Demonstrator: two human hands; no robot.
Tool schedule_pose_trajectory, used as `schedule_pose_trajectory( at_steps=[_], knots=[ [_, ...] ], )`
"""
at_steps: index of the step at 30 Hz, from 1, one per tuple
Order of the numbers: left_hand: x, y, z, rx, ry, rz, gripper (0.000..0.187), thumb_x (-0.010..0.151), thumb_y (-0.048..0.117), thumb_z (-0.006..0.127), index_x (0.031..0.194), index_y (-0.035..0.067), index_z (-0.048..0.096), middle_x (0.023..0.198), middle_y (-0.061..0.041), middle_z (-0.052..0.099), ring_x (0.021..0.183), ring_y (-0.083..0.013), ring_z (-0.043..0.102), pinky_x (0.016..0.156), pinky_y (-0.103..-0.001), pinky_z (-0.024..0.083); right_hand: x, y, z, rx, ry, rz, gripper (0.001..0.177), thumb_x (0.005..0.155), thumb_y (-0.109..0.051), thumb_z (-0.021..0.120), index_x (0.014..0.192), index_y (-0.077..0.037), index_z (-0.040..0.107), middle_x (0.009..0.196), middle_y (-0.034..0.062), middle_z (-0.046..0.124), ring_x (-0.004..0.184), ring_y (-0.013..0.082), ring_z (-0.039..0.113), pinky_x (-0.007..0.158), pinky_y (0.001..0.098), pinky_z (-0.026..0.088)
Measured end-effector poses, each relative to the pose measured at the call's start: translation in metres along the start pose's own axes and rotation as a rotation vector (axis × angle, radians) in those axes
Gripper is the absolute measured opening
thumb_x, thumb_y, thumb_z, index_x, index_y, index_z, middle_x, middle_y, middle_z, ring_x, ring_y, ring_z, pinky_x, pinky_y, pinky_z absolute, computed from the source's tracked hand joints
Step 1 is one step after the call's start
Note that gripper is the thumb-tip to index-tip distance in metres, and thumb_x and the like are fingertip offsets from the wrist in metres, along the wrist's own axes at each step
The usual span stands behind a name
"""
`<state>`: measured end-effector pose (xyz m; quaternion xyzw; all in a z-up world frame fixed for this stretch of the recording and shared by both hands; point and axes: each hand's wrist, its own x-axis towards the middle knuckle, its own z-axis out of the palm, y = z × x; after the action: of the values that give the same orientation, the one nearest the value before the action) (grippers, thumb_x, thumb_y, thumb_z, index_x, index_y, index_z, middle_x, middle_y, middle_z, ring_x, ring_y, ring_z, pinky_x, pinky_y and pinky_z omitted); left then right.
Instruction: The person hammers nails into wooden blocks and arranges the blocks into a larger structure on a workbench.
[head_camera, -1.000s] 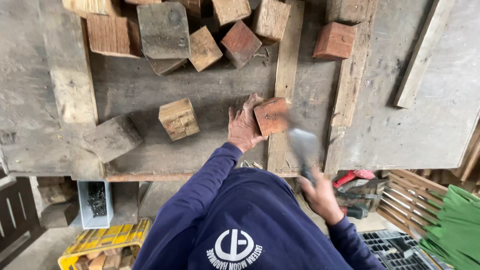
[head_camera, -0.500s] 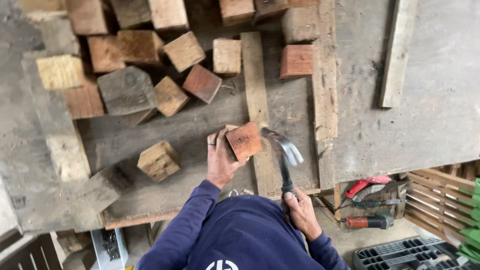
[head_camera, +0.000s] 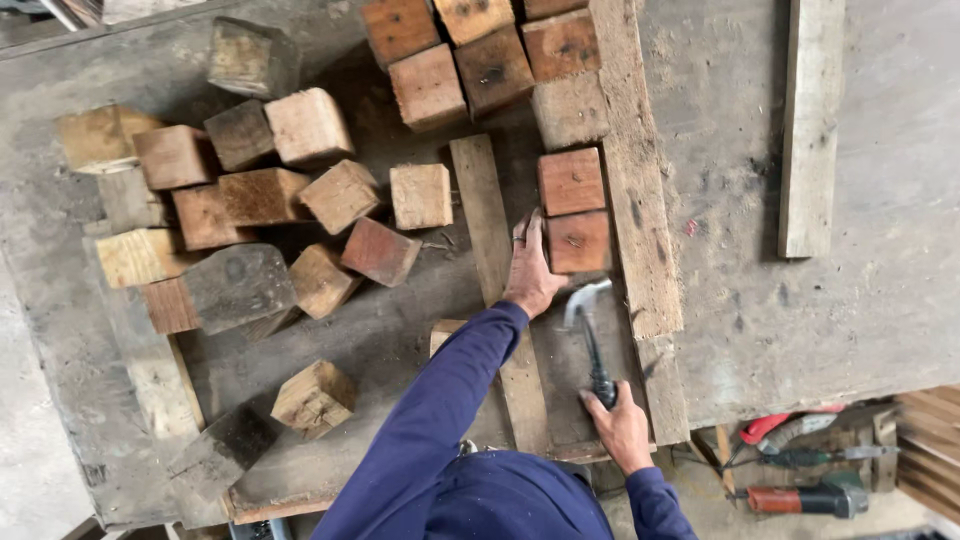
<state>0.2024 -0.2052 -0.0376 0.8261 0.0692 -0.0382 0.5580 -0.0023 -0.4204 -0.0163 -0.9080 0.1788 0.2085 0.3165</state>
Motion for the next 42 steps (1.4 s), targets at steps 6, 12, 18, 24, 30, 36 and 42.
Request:
schedule_pose_trajectory(
  at_steps=[6, 12, 18, 24, 30, 36, 42],
  knots=[
    [0.000, -0.017, 0.019, 0.061, -0.001, -0.010, 0.130, 0.060, 0.027, 0.097, 0.159, -0.001, 0.018, 0.157, -0.026, 0.035, 0.142, -0.0417, 0.038, 0.116, -0.050, 0.030, 0.015, -0.016, -0.006, -0.278, -0.148, 0.024, 0.053, 0.079, -0.056, 0.076, 0.092, -0.007, 0.062, 0.066, 0.0227, 0.068, 0.069, 0.0434, 0.070, 0.064, 0.0525, 0.054],
    [0.005, -0.002, 0.022, 0.009, -0.069, -0.118, 0.135, 0.057, 0.029, 0.095, 0.162, 0.000, 0.015, 0.161, -0.021, 0.039, 0.134, -0.0390, 0.041, 0.117, -0.046, 0.033, 0.025, -0.028, -0.015, -0.397, -0.251, 0.028, 0.054, 0.080, -0.059, 0.073, 0.091, -0.007, 0.061, 0.064, 0.0212, 0.069, 0.066, 0.0418, 0.071, 0.062, 0.0515, 0.056],
    [0.014, 0.000, 0.020, 0.015, -0.132, -0.054, 0.137, 0.069, 0.028, 0.097, 0.166, -0.002, 0.005, 0.154, -0.017, 0.047, 0.139, -0.0398, 0.044, 0.124, -0.049, 0.029, 0.034, -0.034, -0.018, -0.485, -0.309, 0.005, 0.055, 0.079, -0.058, 0.074, 0.094, -0.006, 0.063, 0.063, 0.0217, 0.069, 0.065, 0.0413, 0.071, 0.063, 0.0491, 0.057],
    [0.019, 0.027, 0.053, -0.076, 0.044, -0.207, 0.136, 0.061, 0.022, 0.096, 0.162, -0.002, 0.008, 0.162, -0.023, 0.029, 0.141, -0.0467, 0.034, 0.122, -0.049, 0.029, 0.039, -0.038, -0.016, -0.549, -0.348, 0.004, 0.060, 0.078, -0.060, 0.072, 0.100, -0.004, 0.064, 0.065, 0.0187, 0.071, 0.064, 0.0372, 0.074, 0.062, 0.0459, 0.060],
    [0.037, 0.016, 0.019, 0.212, -0.172, -0.153, 0.138, 0.060, 0.037, 0.096, 0.158, -0.001, 0.006, 0.165, -0.027, 0.016, 0.148, -0.0467, 0.021, 0.123, -0.051, 0.020, 0.044, -0.042, -0.013, -0.602, -0.335, -0.031, 0.065, 0.074, -0.063, 0.074, 0.099, -0.003, 0.071, 0.071, 0.0231, 0.073, 0.072, 0.0398, 0.074, 0.068, 0.0479, 0.060],
    [0.021, 0.004, -0.112, 0.592, 0.065, 0.041, 0.122, 0.076, 0.045, 0.087, 0.162, 0.013, 0.006, 0.168, -0.026, 0.010, 0.155, -0.0459, 0.019, 0.126, -0.061, 0.020, 0.047, -0.043, -0.016, -0.568, -0.345, -0.039, 0.061, 0.073, -0.063, 0.074, 0.098, -0.007, 0.074, 0.076, 0.0254, 0.073, 0.078, 0.0424, 0.074, 0.074, 0.0490, 0.060],
    [0.068, -0.036, -0.186, 1.003, -0.122, 0.138, 0.118, 0.074, 0.025, 0.090, 0.166, 0.016, 0.017, 0.166, -0.021, 0.025, 0.153, -0.0440, 0.020, 0.115, -0.066, 0.028, 0.054, -0.049, -0.021, -0.619, -0.451, -0.034, 0.063, 0.075, -0.065, 0.073, 0.098, -0.006, 0.073, 0.073, 0.0243, 0.073, 0.075, 0.0402, 0.075, 0.073, 0.0470, 0.061]
  ],
)
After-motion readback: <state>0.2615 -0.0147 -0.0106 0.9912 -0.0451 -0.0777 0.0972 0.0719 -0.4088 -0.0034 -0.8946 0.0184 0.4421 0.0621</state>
